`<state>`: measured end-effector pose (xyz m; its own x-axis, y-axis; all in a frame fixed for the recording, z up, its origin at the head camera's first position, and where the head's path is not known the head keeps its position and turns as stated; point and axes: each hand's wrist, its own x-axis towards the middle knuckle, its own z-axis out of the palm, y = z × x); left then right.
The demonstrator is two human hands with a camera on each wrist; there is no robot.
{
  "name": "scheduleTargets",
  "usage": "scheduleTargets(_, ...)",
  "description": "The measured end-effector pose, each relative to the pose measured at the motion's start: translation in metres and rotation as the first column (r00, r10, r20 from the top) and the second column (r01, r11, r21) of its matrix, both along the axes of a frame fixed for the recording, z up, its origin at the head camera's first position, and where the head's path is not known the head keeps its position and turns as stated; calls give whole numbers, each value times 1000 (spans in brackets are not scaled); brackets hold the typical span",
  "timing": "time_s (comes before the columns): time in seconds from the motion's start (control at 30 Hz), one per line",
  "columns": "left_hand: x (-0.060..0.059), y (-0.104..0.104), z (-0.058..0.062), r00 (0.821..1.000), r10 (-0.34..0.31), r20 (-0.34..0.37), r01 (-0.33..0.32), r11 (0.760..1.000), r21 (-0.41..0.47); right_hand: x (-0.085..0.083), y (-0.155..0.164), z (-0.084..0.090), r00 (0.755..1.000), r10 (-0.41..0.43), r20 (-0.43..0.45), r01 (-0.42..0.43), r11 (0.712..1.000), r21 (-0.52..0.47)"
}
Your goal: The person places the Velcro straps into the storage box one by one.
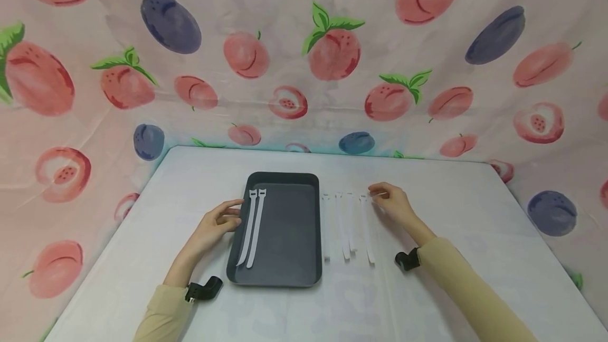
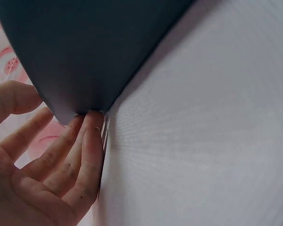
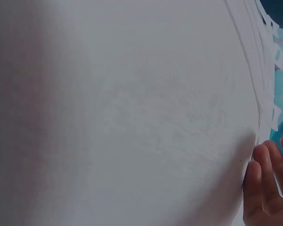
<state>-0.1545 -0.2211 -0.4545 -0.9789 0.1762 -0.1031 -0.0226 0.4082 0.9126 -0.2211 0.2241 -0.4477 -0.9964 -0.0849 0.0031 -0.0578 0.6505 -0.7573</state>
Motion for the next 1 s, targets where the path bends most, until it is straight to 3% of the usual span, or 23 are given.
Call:
scheduleTargets(0.4,-1,1,-3,1000,9,5,-9,1000,-4,-10,-2,-9,1000,1,16,-1,1000,-1)
scheduleTargets(1.0,-1,0,-2,1000,4,-13,-4,1000,-2,-8,-13,-8,1000,-13,1,13,1000,-9)
